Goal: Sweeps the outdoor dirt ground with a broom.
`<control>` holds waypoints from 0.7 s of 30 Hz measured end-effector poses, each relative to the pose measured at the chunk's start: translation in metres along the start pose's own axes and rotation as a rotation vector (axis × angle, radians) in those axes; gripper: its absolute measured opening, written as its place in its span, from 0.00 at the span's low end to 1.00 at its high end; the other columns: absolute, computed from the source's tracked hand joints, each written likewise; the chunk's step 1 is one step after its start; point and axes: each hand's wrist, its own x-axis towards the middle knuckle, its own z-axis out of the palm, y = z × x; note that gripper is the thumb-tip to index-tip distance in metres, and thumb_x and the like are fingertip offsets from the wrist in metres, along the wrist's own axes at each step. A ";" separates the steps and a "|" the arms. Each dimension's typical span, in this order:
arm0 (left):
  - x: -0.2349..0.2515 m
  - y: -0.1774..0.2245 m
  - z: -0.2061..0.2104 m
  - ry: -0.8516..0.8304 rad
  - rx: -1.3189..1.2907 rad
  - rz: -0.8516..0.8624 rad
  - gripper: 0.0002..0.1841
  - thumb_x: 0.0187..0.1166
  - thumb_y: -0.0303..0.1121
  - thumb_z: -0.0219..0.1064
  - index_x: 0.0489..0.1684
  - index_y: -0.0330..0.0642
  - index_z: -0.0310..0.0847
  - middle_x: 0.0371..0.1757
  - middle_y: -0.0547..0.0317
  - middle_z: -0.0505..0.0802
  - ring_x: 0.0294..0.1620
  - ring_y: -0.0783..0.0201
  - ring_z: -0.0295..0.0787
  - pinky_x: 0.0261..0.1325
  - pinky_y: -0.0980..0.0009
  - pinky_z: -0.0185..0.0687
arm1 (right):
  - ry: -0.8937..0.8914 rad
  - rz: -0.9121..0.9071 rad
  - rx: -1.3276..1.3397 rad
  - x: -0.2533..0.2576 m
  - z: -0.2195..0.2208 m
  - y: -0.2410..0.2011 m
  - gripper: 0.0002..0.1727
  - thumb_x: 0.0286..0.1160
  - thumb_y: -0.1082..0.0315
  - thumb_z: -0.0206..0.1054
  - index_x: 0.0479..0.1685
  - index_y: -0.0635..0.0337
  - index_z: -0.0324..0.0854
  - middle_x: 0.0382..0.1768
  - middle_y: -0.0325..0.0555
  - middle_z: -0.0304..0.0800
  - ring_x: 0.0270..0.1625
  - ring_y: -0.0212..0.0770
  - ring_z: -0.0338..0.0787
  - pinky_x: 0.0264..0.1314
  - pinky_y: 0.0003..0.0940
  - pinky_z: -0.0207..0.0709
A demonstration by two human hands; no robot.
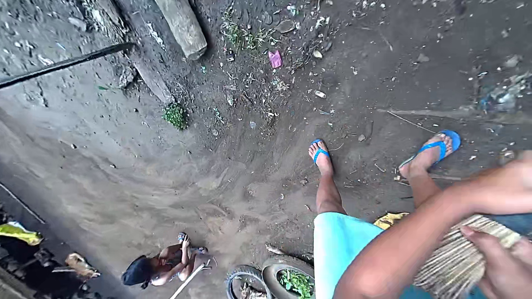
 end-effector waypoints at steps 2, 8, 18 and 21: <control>-0.077 -0.022 -0.027 0.251 -0.241 0.032 0.45 0.64 0.17 0.74 0.85 0.25 0.51 0.59 0.31 0.85 0.43 0.53 0.89 0.47 0.57 0.90 | -0.296 0.026 0.022 -0.019 0.024 0.024 0.23 0.59 0.76 0.69 0.57 0.55 0.72 0.36 0.32 0.94 0.34 0.33 0.94 0.41 0.33 0.92; -0.259 -0.128 -0.097 1.349 -0.638 -0.163 0.28 0.74 0.22 0.62 0.74 0.29 0.57 0.35 0.41 0.88 0.22 0.53 0.90 0.28 0.58 0.93 | -1.047 0.763 -0.235 -0.019 0.157 0.064 0.24 0.64 0.72 0.71 0.62 0.60 0.72 0.34 0.47 0.90 0.29 0.43 0.92 0.35 0.39 0.90; -0.107 -0.090 -0.106 0.518 -0.361 -0.249 0.28 0.77 0.26 0.69 0.72 0.22 0.63 0.45 0.38 0.89 0.38 0.54 0.93 0.46 0.55 0.94 | -0.340 0.419 -0.120 0.001 0.083 0.029 0.16 0.60 0.70 0.65 0.50 0.62 0.77 0.31 0.44 0.93 0.24 0.41 0.92 0.27 0.37 0.91; -0.091 -0.045 -0.086 0.294 -0.279 -0.178 0.38 0.76 0.26 0.71 0.82 0.26 0.50 0.53 0.33 0.87 0.44 0.52 0.92 0.51 0.53 0.92 | -0.261 0.244 -0.077 -0.019 0.073 0.010 0.16 0.61 0.73 0.63 0.51 0.59 0.74 0.32 0.38 0.92 0.27 0.38 0.92 0.31 0.36 0.91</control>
